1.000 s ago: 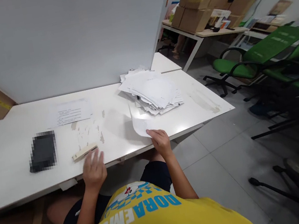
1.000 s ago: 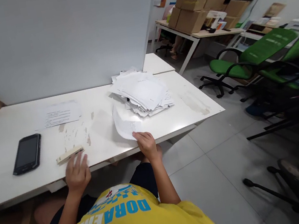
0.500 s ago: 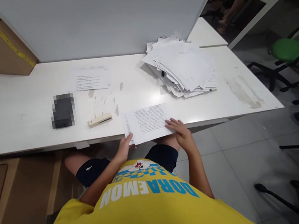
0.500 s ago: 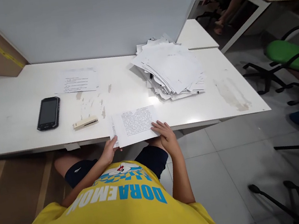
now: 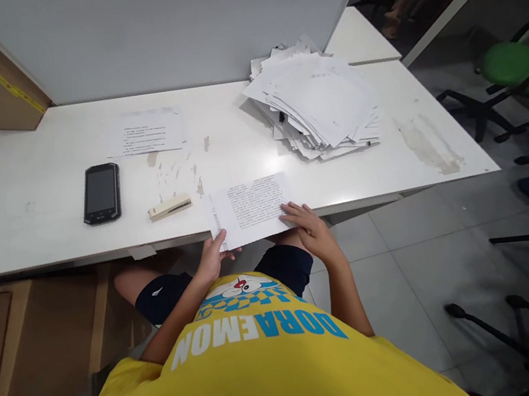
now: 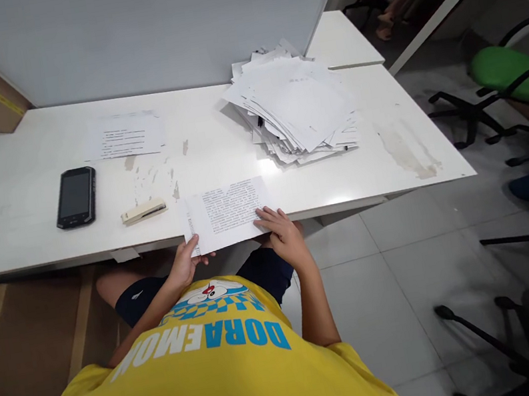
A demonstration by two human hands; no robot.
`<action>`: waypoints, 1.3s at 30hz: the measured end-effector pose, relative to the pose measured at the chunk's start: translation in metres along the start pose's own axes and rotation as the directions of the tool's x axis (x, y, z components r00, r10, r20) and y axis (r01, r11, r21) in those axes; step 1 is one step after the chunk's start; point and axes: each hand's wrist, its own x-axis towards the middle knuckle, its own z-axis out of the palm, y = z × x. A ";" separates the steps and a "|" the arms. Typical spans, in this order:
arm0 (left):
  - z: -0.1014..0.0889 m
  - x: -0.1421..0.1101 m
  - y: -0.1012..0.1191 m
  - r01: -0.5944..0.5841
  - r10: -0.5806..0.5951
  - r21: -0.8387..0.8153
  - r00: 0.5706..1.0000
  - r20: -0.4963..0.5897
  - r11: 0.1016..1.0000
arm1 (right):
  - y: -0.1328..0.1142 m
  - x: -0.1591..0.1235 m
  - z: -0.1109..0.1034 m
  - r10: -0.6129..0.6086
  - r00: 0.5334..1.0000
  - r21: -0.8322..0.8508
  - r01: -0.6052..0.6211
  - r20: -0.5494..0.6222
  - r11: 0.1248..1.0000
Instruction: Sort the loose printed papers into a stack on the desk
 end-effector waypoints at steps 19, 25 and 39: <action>-0.001 0.003 -0.002 0.015 -0.016 0.025 0.999 0.030 1.000 | -0.023 0.001 0.006 0.267 0.906 0.168 -0.222 -0.328 0.960; -0.007 -0.001 -0.003 0.091 -0.105 0.090 0.981 0.166 0.992 | -0.017 0.001 0.000 0.675 0.681 0.413 -0.549 -0.283 0.727; -0.015 0.000 -0.007 0.087 -0.112 0.105 0.961 0.253 0.991 | -0.016 0.008 0.027 0.672 0.694 0.573 -0.450 -0.258 0.685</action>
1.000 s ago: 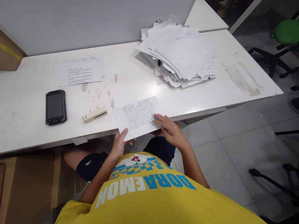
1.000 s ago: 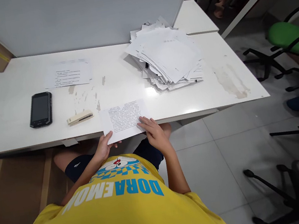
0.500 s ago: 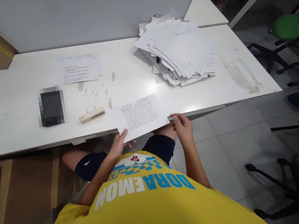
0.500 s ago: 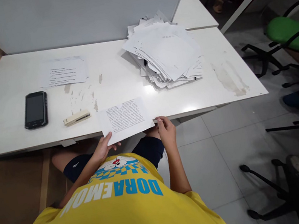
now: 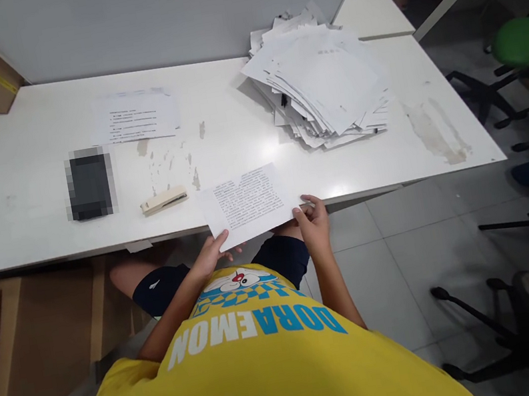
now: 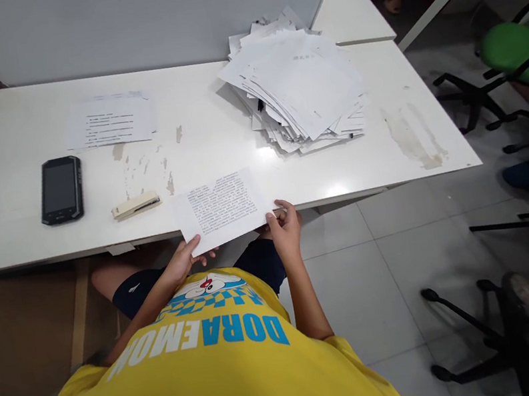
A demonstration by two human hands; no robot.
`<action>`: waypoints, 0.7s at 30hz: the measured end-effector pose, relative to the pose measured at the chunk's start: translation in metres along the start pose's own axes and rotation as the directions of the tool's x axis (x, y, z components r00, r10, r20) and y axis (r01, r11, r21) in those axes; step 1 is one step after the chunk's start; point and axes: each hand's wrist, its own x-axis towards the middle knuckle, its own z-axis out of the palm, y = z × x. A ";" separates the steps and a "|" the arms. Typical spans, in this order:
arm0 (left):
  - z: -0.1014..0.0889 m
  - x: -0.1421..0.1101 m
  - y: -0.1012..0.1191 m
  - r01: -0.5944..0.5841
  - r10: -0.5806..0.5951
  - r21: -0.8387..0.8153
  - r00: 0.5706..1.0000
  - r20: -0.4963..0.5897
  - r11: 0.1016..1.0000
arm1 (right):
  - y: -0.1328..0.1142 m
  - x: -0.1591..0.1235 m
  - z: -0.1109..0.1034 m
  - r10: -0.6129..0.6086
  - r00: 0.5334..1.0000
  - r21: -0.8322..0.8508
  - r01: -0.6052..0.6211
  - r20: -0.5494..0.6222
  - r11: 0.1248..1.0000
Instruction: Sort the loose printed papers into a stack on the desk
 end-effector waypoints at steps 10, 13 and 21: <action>0.001 0.001 0.000 -0.008 0.007 -0.012 0.996 -0.086 1.000 | -0.003 -0.002 -0.005 0.021 0.999 0.000 -0.021 0.047 1.000; 0.003 0.001 0.002 -0.005 0.004 -0.004 0.995 -0.100 1.000 | -0.007 -0.004 -0.006 0.055 0.998 -0.001 -0.055 0.043 0.998; 0.001 0.006 0.006 0.011 -0.012 -0.011 0.994 -0.106 1.000 | -0.016 0.000 -0.004 0.126 0.989 0.112 -0.134 0.076 0.985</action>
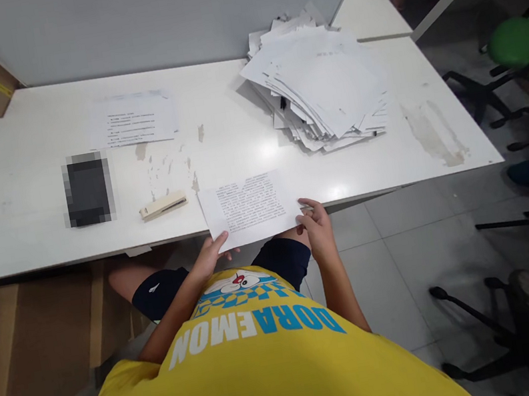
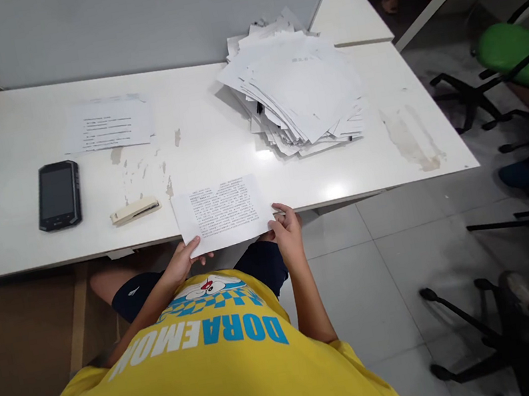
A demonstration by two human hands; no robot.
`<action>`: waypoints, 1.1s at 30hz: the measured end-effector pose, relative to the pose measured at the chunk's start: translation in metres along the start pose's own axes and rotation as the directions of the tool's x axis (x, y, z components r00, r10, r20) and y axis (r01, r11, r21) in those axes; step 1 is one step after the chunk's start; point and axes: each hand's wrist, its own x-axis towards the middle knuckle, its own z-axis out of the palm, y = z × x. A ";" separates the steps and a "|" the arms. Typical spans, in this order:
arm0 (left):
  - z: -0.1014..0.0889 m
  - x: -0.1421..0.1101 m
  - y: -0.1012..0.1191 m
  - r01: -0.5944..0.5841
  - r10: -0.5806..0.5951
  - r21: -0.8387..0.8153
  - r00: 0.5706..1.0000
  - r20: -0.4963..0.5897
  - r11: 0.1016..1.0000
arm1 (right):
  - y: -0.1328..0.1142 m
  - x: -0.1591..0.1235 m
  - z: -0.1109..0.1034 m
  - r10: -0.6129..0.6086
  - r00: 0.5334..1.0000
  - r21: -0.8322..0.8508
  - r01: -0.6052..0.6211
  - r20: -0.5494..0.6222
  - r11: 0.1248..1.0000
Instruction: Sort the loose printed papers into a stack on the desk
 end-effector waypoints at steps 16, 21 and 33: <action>-0.002 0.006 0.000 -0.020 0.020 0.027 1.000 0.000 0.999 | 0.002 0.011 -0.001 0.015 0.998 -0.008 -0.015 0.065 1.000; -0.002 0.004 -0.001 -0.028 0.028 0.036 1.000 0.002 0.999 | 0.004 0.011 0.001 -0.008 0.999 -0.034 0.010 0.048 0.999; -0.002 0.004 0.000 -0.085 0.089 0.067 0.994 -0.069 0.994 | 0.002 0.008 -0.001 0.017 0.998 -0.034 -0.015 0.062 0.999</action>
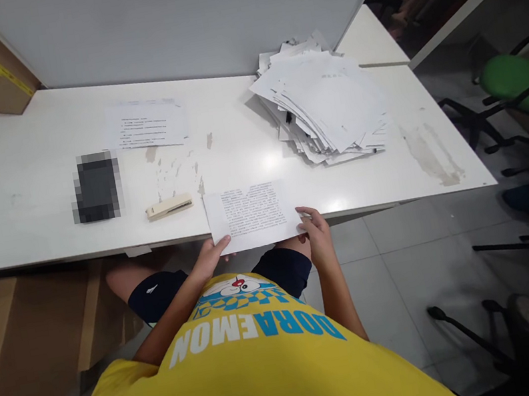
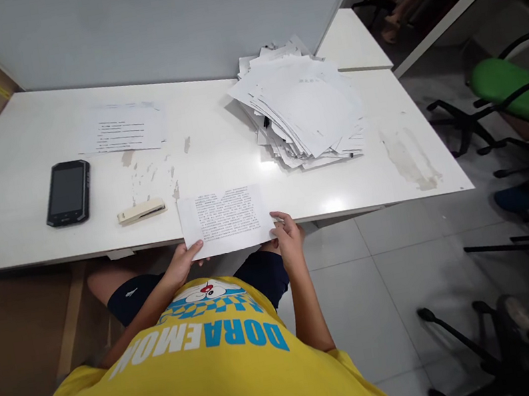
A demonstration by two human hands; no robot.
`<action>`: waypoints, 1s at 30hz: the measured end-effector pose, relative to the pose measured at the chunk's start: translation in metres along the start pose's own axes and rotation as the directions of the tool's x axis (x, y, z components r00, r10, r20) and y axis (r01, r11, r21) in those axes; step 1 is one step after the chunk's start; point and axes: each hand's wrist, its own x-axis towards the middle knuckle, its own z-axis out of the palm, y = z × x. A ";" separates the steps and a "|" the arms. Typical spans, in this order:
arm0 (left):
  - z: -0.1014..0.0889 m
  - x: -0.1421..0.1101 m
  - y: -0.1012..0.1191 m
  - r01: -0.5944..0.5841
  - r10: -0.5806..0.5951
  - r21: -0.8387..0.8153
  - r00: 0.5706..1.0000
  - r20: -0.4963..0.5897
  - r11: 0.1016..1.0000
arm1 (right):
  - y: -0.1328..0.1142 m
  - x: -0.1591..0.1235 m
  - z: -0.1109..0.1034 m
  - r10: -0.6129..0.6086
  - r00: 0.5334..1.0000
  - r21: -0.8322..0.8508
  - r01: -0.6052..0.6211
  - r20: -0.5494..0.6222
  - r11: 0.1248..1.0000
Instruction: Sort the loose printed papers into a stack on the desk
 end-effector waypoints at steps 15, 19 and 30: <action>-0.012 -0.014 0.005 -0.018 0.023 0.074 0.997 -0.068 0.997 | 0.000 -0.009 0.015 0.031 0.977 -0.006 -0.030 0.212 1.000; -0.023 -0.017 0.008 -0.011 0.021 0.066 0.989 -0.146 0.998 | 0.000 -0.009 0.025 -0.010 0.984 0.010 0.008 0.180 1.000; -0.027 -0.021 0.019 -0.133 0.156 0.187 0.981 -0.117 0.973 | -0.003 -0.007 0.025 -0.025 0.988 -0.068 0.036 0.152 0.997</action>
